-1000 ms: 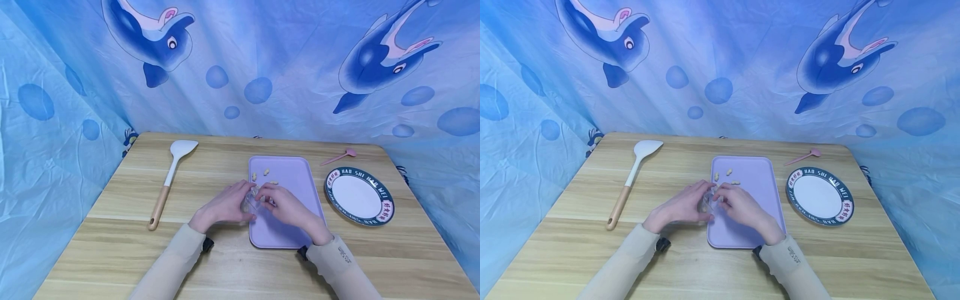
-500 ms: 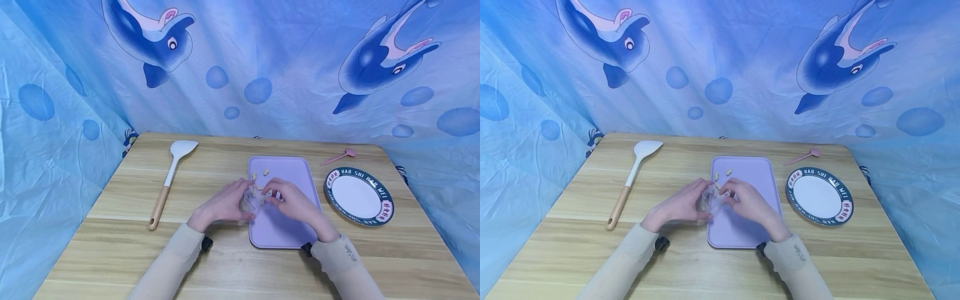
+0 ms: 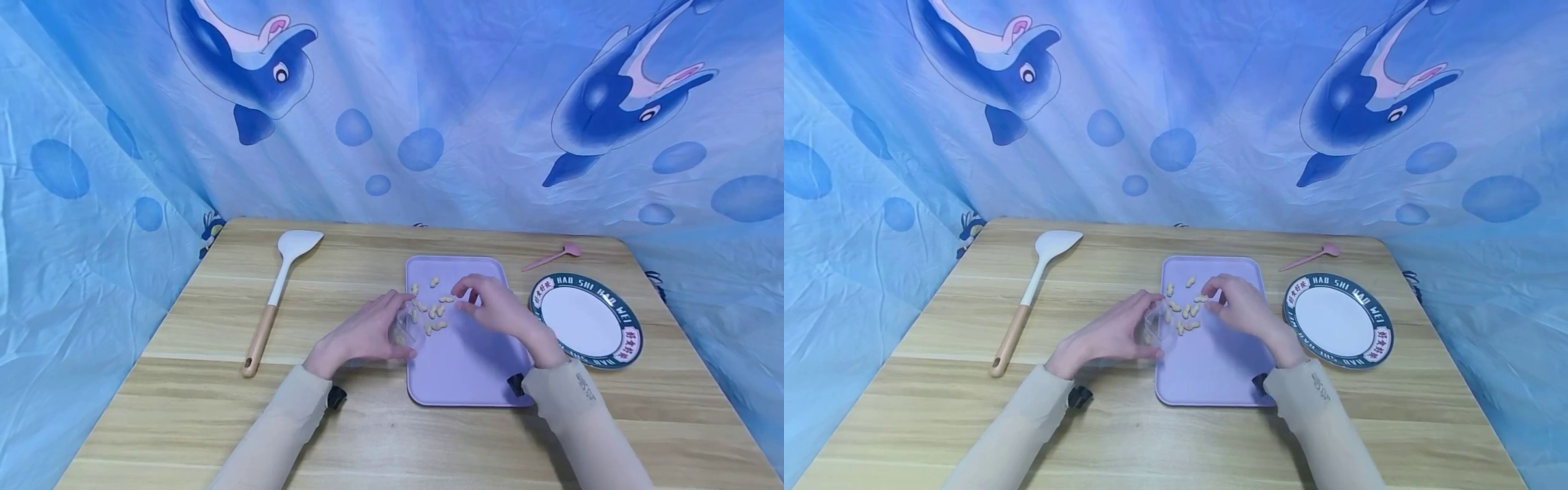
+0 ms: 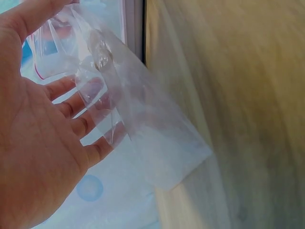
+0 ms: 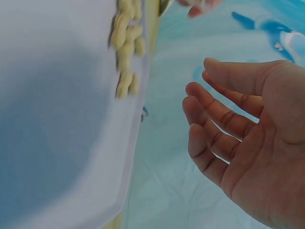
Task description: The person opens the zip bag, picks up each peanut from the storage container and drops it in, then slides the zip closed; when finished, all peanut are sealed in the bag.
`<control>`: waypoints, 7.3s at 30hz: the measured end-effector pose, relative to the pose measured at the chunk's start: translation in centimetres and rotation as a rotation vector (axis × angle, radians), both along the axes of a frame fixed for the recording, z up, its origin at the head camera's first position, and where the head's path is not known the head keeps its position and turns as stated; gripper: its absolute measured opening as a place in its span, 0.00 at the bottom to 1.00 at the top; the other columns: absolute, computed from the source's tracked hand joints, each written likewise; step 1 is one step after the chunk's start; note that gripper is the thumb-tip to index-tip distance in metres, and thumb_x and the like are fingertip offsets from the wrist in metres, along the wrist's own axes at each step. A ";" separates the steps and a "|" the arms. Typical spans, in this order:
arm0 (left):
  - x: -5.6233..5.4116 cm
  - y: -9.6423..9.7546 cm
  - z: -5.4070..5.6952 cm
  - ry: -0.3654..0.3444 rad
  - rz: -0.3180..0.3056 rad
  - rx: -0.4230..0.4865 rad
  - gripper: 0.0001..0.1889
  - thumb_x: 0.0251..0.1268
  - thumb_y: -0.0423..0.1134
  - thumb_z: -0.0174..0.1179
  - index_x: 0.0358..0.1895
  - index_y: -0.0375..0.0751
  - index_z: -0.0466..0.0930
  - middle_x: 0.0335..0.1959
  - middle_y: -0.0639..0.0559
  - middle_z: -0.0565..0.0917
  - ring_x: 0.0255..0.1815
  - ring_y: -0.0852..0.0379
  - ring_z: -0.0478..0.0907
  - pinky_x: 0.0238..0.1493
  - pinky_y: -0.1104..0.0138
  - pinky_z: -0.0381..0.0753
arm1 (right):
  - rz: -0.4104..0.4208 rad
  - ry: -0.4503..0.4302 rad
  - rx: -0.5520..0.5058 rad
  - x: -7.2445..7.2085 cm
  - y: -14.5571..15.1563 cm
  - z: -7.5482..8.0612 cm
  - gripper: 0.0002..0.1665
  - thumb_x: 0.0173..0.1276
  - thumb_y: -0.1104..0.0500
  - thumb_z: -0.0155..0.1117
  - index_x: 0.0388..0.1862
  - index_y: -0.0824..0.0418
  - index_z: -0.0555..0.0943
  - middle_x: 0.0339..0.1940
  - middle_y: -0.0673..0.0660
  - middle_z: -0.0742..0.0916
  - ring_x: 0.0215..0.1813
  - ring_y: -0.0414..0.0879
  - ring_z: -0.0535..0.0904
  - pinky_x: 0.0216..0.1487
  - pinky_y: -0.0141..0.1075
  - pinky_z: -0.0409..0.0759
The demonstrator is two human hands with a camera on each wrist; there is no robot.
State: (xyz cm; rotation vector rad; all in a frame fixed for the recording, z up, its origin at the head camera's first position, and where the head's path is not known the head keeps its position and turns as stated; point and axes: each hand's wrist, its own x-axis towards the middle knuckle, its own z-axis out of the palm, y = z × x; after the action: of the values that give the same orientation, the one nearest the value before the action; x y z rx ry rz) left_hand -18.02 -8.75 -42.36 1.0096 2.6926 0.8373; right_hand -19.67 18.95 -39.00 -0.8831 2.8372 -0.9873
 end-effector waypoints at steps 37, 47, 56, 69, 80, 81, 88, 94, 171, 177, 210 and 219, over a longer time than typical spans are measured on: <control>-0.2 -0.1 -0.3 0.010 0.000 -0.019 0.49 0.49 0.54 0.75 0.73 0.40 0.62 0.62 0.50 0.74 0.62 0.55 0.71 0.68 0.56 0.66 | 0.156 -0.115 0.211 -5.3 -0.8 -3.4 0.13 0.62 0.74 0.65 0.45 0.64 0.85 0.35 0.55 0.85 0.38 0.47 0.78 0.45 0.42 0.78; -0.1 -0.1 -0.3 0.005 0.007 -0.025 0.49 0.49 0.53 0.75 0.73 0.40 0.62 0.63 0.49 0.74 0.63 0.54 0.70 0.69 0.54 0.64 | 0.090 -0.119 0.185 -5.1 -0.5 -3.3 0.13 0.62 0.72 0.66 0.46 0.65 0.84 0.34 0.55 0.85 0.37 0.47 0.78 0.42 0.43 0.79; -0.2 -0.1 -0.2 0.005 0.012 -0.033 0.50 0.49 0.54 0.76 0.74 0.41 0.61 0.64 0.47 0.73 0.64 0.52 0.70 0.69 0.52 0.65 | -0.004 -0.108 0.120 -3.3 -1.5 -0.9 0.14 0.63 0.68 0.68 0.48 0.66 0.83 0.29 0.52 0.82 0.31 0.44 0.77 0.36 0.39 0.77; -0.2 0.0 -0.5 0.034 0.032 -0.038 0.51 0.47 0.56 0.76 0.74 0.42 0.62 0.63 0.50 0.74 0.62 0.53 0.71 0.66 0.52 0.67 | -0.061 -0.310 -0.126 0.7 -4.6 1.3 0.15 0.57 0.70 0.72 0.43 0.69 0.82 0.27 0.54 0.84 0.29 0.45 0.77 0.32 0.34 0.75; -0.1 0.1 -0.5 0.049 0.034 -0.036 0.50 0.48 0.56 0.75 0.74 0.43 0.61 0.62 0.50 0.73 0.61 0.54 0.71 0.65 0.53 0.69 | -0.129 -0.369 -0.131 1.6 -5.9 0.8 0.12 0.57 0.68 0.73 0.40 0.68 0.83 0.24 0.53 0.84 0.27 0.41 0.76 0.31 0.34 0.73; -0.1 0.1 -0.5 0.049 0.034 -0.037 0.50 0.48 0.57 0.75 0.74 0.43 0.61 0.62 0.50 0.73 0.62 0.54 0.71 0.65 0.54 0.69 | -0.138 -0.374 -0.129 1.7 -6.0 0.8 0.12 0.56 0.67 0.73 0.40 0.68 0.83 0.24 0.52 0.84 0.27 0.41 0.76 0.31 0.34 0.73; -0.1 0.2 -0.5 0.055 0.033 -0.044 0.48 0.51 0.56 0.73 0.74 0.43 0.61 0.63 0.50 0.73 0.62 0.54 0.71 0.63 0.54 0.70 | -0.147 -0.354 -0.108 2.1 -6.2 0.8 0.15 0.58 0.62 0.75 0.41 0.69 0.84 0.25 0.52 0.84 0.28 0.42 0.77 0.32 0.34 0.75; -0.1 0.1 -0.4 0.063 0.033 -0.039 0.49 0.50 0.58 0.73 0.73 0.43 0.61 0.63 0.49 0.74 0.61 0.54 0.72 0.63 0.55 0.70 | -0.119 -0.327 -0.112 2.3 -6.3 0.8 0.13 0.58 0.62 0.74 0.40 0.68 0.84 0.25 0.50 0.83 0.29 0.42 0.76 0.31 0.33 0.74; 0.4 -0.1 -0.2 0.015 0.033 -0.052 0.49 0.50 0.58 0.73 0.74 0.41 0.61 0.65 0.49 0.72 0.66 0.51 0.69 0.69 0.49 0.64 | -0.247 -0.132 0.138 -7.5 -4.4 -4.6 0.16 0.57 0.62 0.76 0.41 0.70 0.84 0.34 0.59 0.86 0.37 0.50 0.81 0.44 0.43 0.80; 0.4 -0.2 -0.3 0.018 0.034 -0.055 0.50 0.50 0.58 0.74 0.74 0.43 0.61 0.65 0.49 0.72 0.66 0.52 0.69 0.69 0.51 0.65 | -0.247 -0.140 0.127 -7.4 -4.2 -4.7 0.16 0.56 0.62 0.75 0.42 0.69 0.85 0.34 0.59 0.86 0.38 0.51 0.81 0.44 0.44 0.81; 0.0 -0.7 0.4 0.048 0.036 -0.018 0.50 0.50 0.58 0.73 0.74 0.39 0.61 0.60 0.49 0.73 0.58 0.56 0.72 0.62 0.54 0.71 | 0.040 -0.052 0.002 0.4 -6.1 2.5 0.19 0.55 0.66 0.77 0.45 0.70 0.85 0.35 0.57 0.86 0.34 0.47 0.80 0.35 0.36 0.78; 0.0 -0.7 0.4 0.072 0.030 -0.012 0.49 0.51 0.58 0.73 0.73 0.40 0.61 0.59 0.49 0.74 0.54 0.57 0.73 0.58 0.55 0.74 | 0.059 -0.103 0.040 1.2 -6.7 2.2 0.18 0.56 0.64 0.77 0.45 0.67 0.86 0.33 0.53 0.86 0.33 0.44 0.79 0.33 0.33 0.78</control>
State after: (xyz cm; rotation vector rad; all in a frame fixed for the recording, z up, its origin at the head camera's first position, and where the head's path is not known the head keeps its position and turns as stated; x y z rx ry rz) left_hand -18.05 -9.41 -41.96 1.0183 2.7756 0.8038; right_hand -18.44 12.21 -36.81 -0.8792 2.7191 -0.9379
